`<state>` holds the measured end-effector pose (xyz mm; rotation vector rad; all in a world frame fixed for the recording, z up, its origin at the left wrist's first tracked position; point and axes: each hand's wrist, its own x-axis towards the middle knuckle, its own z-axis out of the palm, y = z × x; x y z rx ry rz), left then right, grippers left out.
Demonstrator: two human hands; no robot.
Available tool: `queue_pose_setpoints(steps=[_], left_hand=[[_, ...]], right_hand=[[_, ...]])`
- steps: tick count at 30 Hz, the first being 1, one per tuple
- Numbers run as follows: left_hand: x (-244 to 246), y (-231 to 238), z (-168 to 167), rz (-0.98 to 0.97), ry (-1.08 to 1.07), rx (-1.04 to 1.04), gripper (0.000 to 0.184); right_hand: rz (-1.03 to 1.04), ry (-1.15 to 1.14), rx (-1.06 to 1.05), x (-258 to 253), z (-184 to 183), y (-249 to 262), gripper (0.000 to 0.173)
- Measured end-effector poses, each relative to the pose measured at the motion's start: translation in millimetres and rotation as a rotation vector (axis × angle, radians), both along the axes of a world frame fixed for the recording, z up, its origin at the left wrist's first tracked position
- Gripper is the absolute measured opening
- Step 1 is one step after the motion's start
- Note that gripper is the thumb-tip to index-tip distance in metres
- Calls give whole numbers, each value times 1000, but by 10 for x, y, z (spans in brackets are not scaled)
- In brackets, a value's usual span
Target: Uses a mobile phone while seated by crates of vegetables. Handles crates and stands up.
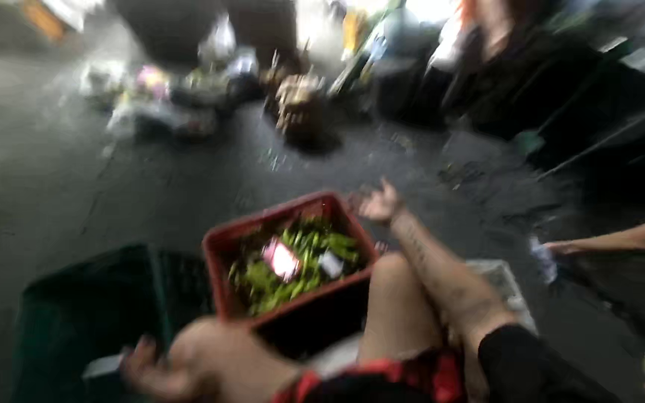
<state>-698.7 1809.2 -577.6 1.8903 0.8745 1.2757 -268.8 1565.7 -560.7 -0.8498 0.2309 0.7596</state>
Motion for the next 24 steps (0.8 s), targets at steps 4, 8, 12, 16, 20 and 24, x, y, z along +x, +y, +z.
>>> queue_pose_setpoints(steps=[4, 8, 12, 16, 20, 24], left_hand=[[-97, 61, -99, 104, 237, 62, 81], [-185, 112, -120, 137, 262, 64, 76], [-89, 226, -117, 112, 330, 73, 79], [0, 253, -144, 120, 311, 59, 81], [2, 235, -139, 156, 322, 36, 80], [-67, 260, -122, 146, 314, 13, 77]], right_hand=[[28, 3, -263, -108, -32, 294, 63], [52, -179, -583, 57, -175, 93, 39], [750, -708, -1125, 96, -527, 342, 32], [1049, -979, -1250, 79, -1062, 964, 32], [929, -856, -1261, -160, -1566, 1495, 49], [784, -797, -1246, -392, -1710, 1541, 35]])
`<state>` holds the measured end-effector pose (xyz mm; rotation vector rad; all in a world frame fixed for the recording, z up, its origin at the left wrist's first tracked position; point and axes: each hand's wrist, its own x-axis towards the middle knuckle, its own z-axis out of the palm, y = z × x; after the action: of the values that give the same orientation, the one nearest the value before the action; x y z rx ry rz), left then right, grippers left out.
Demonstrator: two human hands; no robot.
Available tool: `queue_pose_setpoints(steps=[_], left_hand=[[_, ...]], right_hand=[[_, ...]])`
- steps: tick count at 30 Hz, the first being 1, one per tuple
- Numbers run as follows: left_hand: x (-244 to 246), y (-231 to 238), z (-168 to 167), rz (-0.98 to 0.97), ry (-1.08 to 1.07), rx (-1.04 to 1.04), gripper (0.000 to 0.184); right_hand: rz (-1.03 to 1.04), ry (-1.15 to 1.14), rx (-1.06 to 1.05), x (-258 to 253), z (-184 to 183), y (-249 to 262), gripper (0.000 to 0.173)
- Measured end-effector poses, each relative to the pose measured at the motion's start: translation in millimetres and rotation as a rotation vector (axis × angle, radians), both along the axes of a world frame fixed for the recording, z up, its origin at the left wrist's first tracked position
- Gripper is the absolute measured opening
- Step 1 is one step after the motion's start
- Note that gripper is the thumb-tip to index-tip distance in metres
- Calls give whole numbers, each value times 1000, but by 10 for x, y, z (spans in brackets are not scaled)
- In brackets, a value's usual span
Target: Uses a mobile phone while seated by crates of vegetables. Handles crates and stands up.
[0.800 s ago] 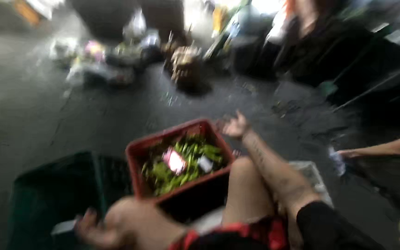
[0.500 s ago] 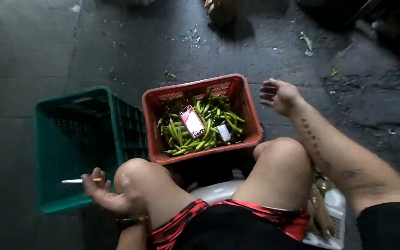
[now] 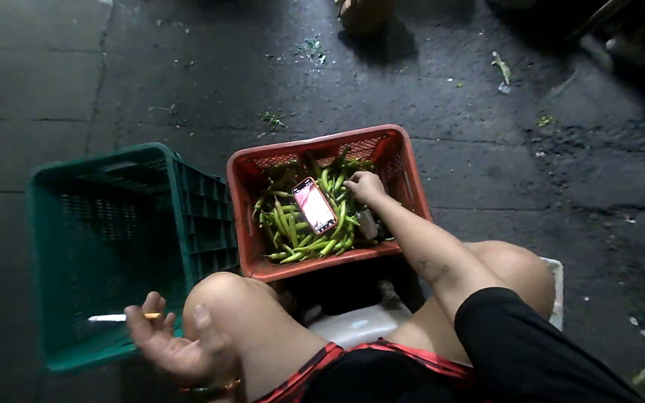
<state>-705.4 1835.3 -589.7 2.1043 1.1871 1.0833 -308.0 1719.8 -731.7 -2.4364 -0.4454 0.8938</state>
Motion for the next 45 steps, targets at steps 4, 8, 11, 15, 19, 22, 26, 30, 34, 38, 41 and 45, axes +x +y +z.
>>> queue_pose_setpoints(steps=[4, 8, 11, 15, 19, 22, 26, 30, 34, 38, 41, 45], left_hand=[[-20, -2, 4, -12, -77, -9, 79], [5, -69, 19, -10, -119, -9, 79], [-48, -105, 31, -37, -143, -26, 79], [-197, -59, -128, -78, -164, 14, 75], [-233, -99, -132, -40, -167, -9, 78], [-208, -176, -60, -23, -161, -53, 74], [-216, -179, -65, -41, -149, -67, 74], [-220, -143, -137, -53, -154, -36, 72], [-212, -92, -240, -81, -219, -15, 74], [-211, -107, -182, -96, -197, -28, 74], [-202, -78, -235, -93, -195, -5, 73], [-180, -115, -139, -104, -173, -26, 74]], right_hand=[[-306, 320, 294, 17, 418, -247, 37], [-408, 476, 726, -440, 1697, -686, 29], [-271, 446, 1014, -985, 2415, -1147, 21], [-127, 432, 1202, -1407, 2854, -1627, 18], [-115, 449, 1279, -1671, 3001, -1935, 18], [-144, 423, 1331, -1792, 3025, -2064, 18], [-176, 405, 1344, -1882, 3055, -2188, 15], [-200, 311, 1332, -1929, 3078, -2261, 15], [-246, 175, 1274, -1968, 3060, -2313, 9], [-248, 224, 1298, -1974, 3023, -2351, 4], [-209, 244, 1300, -1983, 3025, -2362, 4], [-166, 271, 1313, -1972, 3018, -2330, 8]])
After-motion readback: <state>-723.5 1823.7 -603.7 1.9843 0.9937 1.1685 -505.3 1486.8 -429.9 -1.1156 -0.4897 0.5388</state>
